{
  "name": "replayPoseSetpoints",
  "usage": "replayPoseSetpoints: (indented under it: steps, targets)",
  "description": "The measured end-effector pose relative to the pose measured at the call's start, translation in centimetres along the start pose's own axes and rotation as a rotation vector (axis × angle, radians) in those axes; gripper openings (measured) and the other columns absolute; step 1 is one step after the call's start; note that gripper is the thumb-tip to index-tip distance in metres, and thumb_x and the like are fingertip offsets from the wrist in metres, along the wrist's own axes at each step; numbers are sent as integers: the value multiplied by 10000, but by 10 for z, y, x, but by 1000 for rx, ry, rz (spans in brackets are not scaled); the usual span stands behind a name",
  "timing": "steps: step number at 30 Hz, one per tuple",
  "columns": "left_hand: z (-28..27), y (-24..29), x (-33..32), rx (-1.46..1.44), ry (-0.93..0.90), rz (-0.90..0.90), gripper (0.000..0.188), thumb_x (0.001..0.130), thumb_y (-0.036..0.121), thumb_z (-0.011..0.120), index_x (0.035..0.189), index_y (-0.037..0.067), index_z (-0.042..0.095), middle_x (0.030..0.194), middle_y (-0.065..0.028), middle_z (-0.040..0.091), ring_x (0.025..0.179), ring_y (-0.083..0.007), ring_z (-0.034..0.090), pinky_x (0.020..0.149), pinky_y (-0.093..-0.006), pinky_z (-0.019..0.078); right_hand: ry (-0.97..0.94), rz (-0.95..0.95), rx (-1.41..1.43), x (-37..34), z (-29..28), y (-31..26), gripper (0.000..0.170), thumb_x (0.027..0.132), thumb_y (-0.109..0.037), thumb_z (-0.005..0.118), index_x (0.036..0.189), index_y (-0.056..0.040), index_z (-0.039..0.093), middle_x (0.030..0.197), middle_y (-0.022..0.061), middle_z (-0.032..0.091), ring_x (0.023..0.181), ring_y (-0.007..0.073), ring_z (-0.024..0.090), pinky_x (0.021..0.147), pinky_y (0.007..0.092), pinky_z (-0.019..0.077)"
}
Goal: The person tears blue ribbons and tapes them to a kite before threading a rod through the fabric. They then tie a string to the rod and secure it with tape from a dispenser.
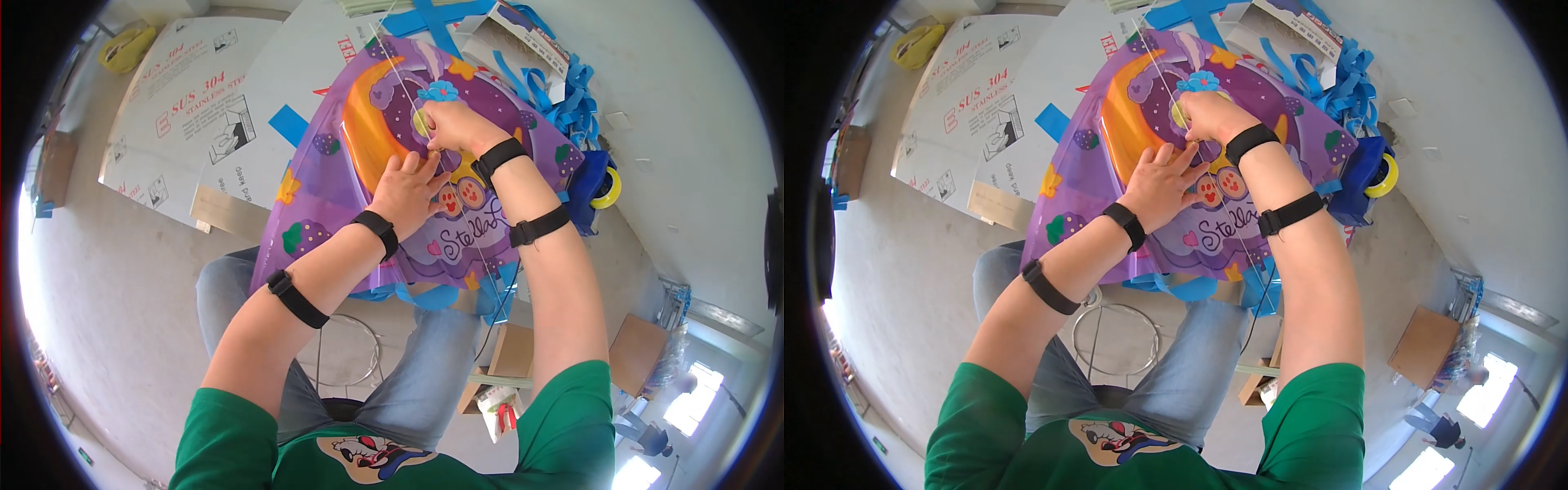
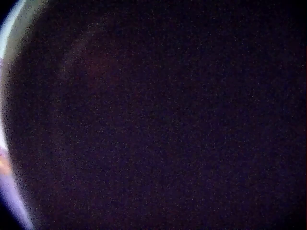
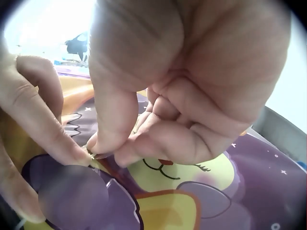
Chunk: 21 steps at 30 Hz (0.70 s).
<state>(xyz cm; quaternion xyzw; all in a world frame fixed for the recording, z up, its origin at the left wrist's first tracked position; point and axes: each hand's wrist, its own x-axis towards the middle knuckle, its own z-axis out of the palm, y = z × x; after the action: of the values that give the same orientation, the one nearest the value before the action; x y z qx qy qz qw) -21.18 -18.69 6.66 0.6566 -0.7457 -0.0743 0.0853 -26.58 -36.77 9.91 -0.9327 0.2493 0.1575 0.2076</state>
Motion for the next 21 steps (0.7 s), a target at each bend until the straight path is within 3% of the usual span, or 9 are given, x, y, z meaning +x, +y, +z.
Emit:
replayPoseSetpoints:
  steps: [3,5,6,9,11,15,18,21]
  targets:
    - [-2,1,0,1,-7,-10,529,853,453,538,1334,240,480,1386,-13,403,1145,-215,403,923,-343,341,-10,-49,-84,3,-2,5,392,640,-186,804,839,-23,508,812,149,627,757,342,618,613,377,476]
    - [-2,1,0,-7,-20,-12,527,855,449,535,1335,240,478,1389,-15,402,1146,-215,404,920,-340,341,-44,155,-156,-5,-15,-4,435,635,-276,811,832,-21,519,822,158,623,762,332,620,608,374,478]
    - [-3,1,0,-6,-18,-10,527,855,449,535,1335,240,478,1389,-15,402,1146,-215,404,920,-340,341,-42,157,-157,-4,-13,1,435,635,-276,811,832,-21,519,822,158,623,762,332,620,608,374,478]
    - [-2,1,1,-16,-24,-11,522,858,446,533,1333,236,480,1389,-18,402,1145,-217,407,923,-343,342,-59,187,-31,-6,-6,18,448,636,-325,807,804,-25,520,807,148,613,729,315,613,586,356,466]
    - [0,1,0,-23,-4,-16,515,858,444,534,1325,232,490,1388,-21,404,1150,-221,409,928,-348,343,-52,266,99,-12,-5,18,486,625,-383,804,821,-8,565,791,160,628,750,322,624,653,384,486]
    - [-4,1,0,-35,-6,-4,510,855,447,538,1315,230,500,1387,-24,407,1157,-227,410,934,-356,344,63,155,153,-16,4,30,459,616,-333,824,740,-33,500,797,146,598,696,291,588,587,362,445]
    - [-3,1,0,-24,-6,-9,510,852,450,541,1311,230,505,1387,-26,408,1162,-229,409,940,-362,343,82,93,94,-12,7,35,489,611,-395,815,756,-28,526,801,156,599,739,303,597,629,376,453]
    - [-2,1,0,-29,1,-11,515,851,453,541,1312,228,503,1386,-26,408,1160,-229,410,945,-367,340,61,175,-6,-10,10,26,588,604,-519,772,826,-12,575,874,180,604,826,330,607,681,387,462]
